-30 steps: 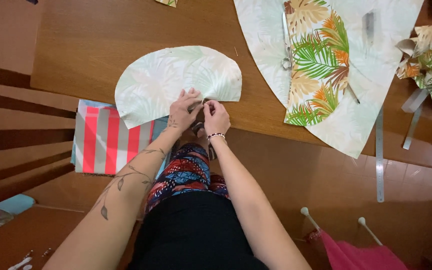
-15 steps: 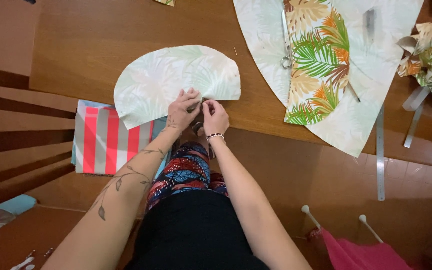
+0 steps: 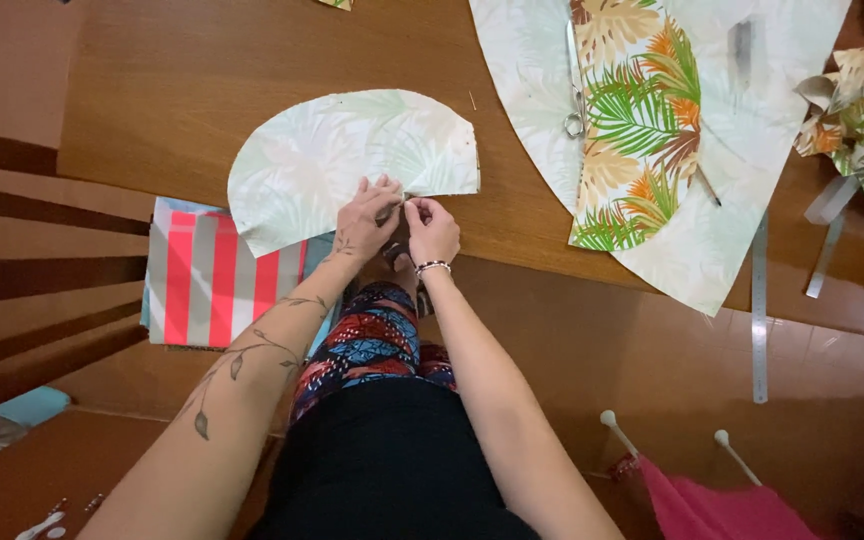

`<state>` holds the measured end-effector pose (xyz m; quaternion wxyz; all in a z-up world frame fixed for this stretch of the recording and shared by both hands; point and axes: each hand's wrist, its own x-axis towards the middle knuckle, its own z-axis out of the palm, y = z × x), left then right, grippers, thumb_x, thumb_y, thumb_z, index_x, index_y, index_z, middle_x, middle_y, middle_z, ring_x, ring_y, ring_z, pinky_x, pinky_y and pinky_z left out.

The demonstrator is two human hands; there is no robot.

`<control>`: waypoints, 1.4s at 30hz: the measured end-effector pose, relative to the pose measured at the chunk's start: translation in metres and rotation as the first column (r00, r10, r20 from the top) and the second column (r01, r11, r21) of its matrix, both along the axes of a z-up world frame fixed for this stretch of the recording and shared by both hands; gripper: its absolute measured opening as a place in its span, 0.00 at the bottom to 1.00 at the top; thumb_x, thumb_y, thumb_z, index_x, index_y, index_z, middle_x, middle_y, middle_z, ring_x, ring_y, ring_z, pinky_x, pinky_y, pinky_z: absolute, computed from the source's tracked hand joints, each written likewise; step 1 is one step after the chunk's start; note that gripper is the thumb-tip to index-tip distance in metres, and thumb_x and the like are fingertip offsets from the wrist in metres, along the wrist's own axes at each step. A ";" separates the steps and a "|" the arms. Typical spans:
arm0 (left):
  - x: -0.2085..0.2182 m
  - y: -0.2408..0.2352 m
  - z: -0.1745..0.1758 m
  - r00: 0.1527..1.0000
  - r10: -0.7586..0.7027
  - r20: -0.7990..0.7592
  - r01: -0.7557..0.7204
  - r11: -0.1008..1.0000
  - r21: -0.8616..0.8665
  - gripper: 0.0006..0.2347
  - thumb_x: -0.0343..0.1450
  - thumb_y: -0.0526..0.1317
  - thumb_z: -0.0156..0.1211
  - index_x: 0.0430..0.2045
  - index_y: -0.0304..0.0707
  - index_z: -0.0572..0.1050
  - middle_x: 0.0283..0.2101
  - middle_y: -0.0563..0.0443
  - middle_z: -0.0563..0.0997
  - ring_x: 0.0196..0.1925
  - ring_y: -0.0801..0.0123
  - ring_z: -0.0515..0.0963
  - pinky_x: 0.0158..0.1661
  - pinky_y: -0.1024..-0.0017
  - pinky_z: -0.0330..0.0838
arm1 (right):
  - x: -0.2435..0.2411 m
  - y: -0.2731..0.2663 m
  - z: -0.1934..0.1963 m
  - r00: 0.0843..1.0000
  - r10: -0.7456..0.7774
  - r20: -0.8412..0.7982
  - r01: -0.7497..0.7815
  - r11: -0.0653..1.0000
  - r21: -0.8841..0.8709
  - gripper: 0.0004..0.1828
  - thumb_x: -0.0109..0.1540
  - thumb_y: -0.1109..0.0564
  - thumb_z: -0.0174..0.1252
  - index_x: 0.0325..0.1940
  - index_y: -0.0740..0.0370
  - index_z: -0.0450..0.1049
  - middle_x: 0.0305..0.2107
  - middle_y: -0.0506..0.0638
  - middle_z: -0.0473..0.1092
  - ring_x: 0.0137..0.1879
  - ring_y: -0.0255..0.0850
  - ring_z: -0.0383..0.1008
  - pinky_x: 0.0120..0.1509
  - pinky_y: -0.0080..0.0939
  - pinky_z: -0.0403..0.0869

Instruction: The person aligns two pieces of patterned fabric on a wooden table and secures them together using straight pins. They smooth the fabric layers, insert pins along the edges, and adjust the pieces to maintain alignment throughout the process.

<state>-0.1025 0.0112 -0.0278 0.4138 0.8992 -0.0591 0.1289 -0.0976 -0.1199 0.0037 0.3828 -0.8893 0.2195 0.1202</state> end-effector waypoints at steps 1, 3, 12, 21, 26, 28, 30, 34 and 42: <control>-0.001 -0.001 0.004 1.000 0.000 -0.002 0.000 1.000 0.000 0.07 0.66 0.35 0.67 0.35 0.48 0.82 0.51 0.56 0.83 0.60 0.64 0.76 0.69 0.62 0.57 | -0.001 -0.004 -0.006 1.000 0.000 -0.002 0.000 1.000 0.000 0.12 0.57 0.33 0.59 0.39 0.31 0.80 0.33 0.36 0.79 0.46 0.45 0.80 0.52 0.49 0.77; -0.001 -0.005 0.013 1.000 0.015 0.016 -0.016 0.999 0.031 0.10 0.64 0.36 0.69 0.37 0.48 0.82 0.51 0.56 0.83 0.61 0.65 0.76 0.69 0.63 0.57 | -0.001 -0.013 -0.018 0.995 0.006 0.095 -0.011 0.999 0.053 0.11 0.57 0.38 0.62 0.36 0.41 0.81 0.29 0.43 0.79 0.44 0.51 0.80 0.50 0.53 0.77; -0.007 0.005 0.035 0.960 -0.253 0.117 0.158 0.839 0.520 0.17 0.72 0.54 0.56 0.52 0.54 0.77 0.57 0.45 0.73 0.61 0.54 0.73 0.63 0.52 0.64 | -0.022 -0.053 -0.005 0.987 -0.125 0.100 0.109 0.983 0.151 0.07 0.56 0.44 0.66 0.37 0.40 0.81 0.28 0.38 0.78 0.37 0.37 0.79 0.47 0.41 0.76; 0.033 0.037 0.049 0.903 -0.376 -0.208 0.420 0.673 0.608 0.11 0.74 0.47 0.59 0.49 0.54 0.76 0.53 0.50 0.68 0.35 0.59 0.80 0.32 0.65 0.79 | -0.018 -0.061 -0.005 0.981 0.027 0.190 -0.068 0.974 0.214 0.04 0.61 0.49 0.64 0.40 0.44 0.80 0.30 0.44 0.77 0.38 0.39 0.78 0.47 0.41 0.76; 0.050 0.059 0.022 0.963 -0.255 -0.086 0.256 0.769 0.586 0.13 0.71 0.55 0.61 0.39 0.49 0.79 0.50 0.52 0.70 0.45 0.60 0.77 0.38 0.65 0.75 | -0.004 -0.069 -0.004 0.956 0.115 0.272 -0.166 0.971 0.172 0.04 0.62 0.53 0.63 0.41 0.48 0.79 0.30 0.48 0.73 0.39 0.44 0.77 0.48 0.44 0.76; 0.054 0.057 0.015 0.977 -0.214 -0.017 0.185 0.800 0.570 0.14 0.71 0.55 0.60 0.37 0.49 0.79 0.51 0.52 0.72 0.52 0.59 0.75 0.44 0.63 0.72 | 0.009 -0.069 -0.003 0.944 0.152 0.294 -0.204 0.967 0.153 0.04 0.62 0.54 0.63 0.41 0.48 0.79 0.30 0.49 0.72 0.40 0.45 0.76 0.48 0.45 0.76; 0.064 0.049 0.003 0.978 -0.203 0.055 0.156 0.877 0.454 0.14 0.69 0.52 0.68 0.40 0.44 0.81 0.51 0.48 0.75 0.58 0.55 0.74 0.47 0.62 0.73 | 0.029 -0.068 -0.006 0.889 0.242 0.388 -0.310 0.943 0.122 0.03 0.63 0.56 0.61 0.41 0.49 0.77 0.32 0.50 0.72 0.43 0.49 0.77 0.50 0.47 0.76; 0.082 0.032 0.012 0.981 -0.180 0.079 0.134 0.906 0.402 0.15 0.66 0.50 0.70 0.40 0.42 0.82 0.53 0.47 0.76 0.58 0.53 0.73 0.46 0.60 0.74 | 0.074 -0.058 -0.005 0.836 0.336 0.434 -0.406 0.910 0.079 0.03 0.64 0.57 0.60 0.41 0.49 0.76 0.33 0.50 0.70 0.44 0.50 0.76 0.51 0.47 0.75; 0.098 0.025 -0.013 0.986 -0.154 0.062 0.113 0.898 0.426 0.19 0.64 0.55 0.68 0.47 0.53 0.80 0.55 0.54 0.77 0.54 0.58 0.76 0.43 0.63 0.74 | 0.141 -0.054 -0.020 0.647 0.670 0.364 -0.668 0.728 -0.154 0.05 0.63 0.56 0.60 0.40 0.44 0.75 0.33 0.45 0.68 0.43 0.46 0.76 0.51 0.45 0.76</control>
